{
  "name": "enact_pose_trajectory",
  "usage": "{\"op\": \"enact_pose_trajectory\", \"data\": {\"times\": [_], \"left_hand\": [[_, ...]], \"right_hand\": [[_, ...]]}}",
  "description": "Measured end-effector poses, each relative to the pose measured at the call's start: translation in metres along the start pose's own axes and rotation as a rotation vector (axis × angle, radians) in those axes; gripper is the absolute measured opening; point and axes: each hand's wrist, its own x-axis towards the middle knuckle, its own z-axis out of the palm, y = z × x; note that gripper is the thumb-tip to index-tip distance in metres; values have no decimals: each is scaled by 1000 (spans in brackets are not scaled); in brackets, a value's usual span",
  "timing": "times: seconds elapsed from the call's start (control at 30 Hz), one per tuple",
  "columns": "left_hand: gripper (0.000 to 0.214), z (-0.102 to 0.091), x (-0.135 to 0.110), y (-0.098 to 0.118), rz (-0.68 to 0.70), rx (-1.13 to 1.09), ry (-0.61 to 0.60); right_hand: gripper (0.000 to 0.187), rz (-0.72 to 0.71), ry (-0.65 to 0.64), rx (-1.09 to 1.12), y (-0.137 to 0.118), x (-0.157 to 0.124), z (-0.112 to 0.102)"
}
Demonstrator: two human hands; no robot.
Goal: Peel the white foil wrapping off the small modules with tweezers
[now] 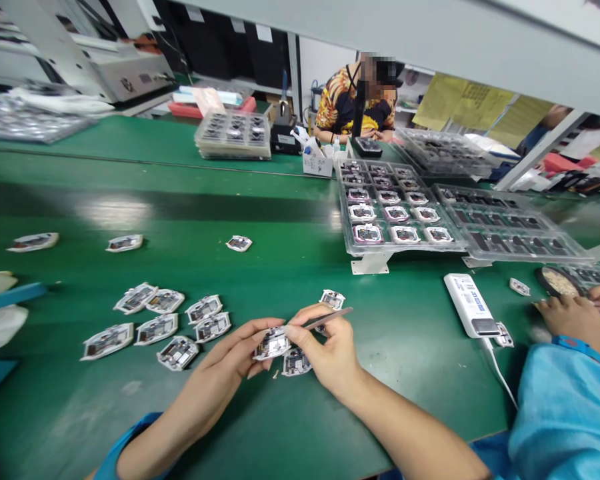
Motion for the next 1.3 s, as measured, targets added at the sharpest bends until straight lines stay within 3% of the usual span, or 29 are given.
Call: {"op": "enact_pose_trajectory", "data": {"times": [0.17, 0.4, 0.63, 1.3], "left_hand": [[35, 2, -1, 0, -14, 18, -6], [33, -1, 1, -2, 29, 91, -37], [25, 0, 1, -1, 101, 189, -65], [24, 0, 0, 3, 201, 333, -62]], "right_hand": [[3, 1, -76, -64, 2, -1, 0], [15, 224, -81, 46, 5, 0, 0], [10, 152, -5, -34, 2, -4, 3], [11, 186, 35, -20, 1, -3, 4]]}}
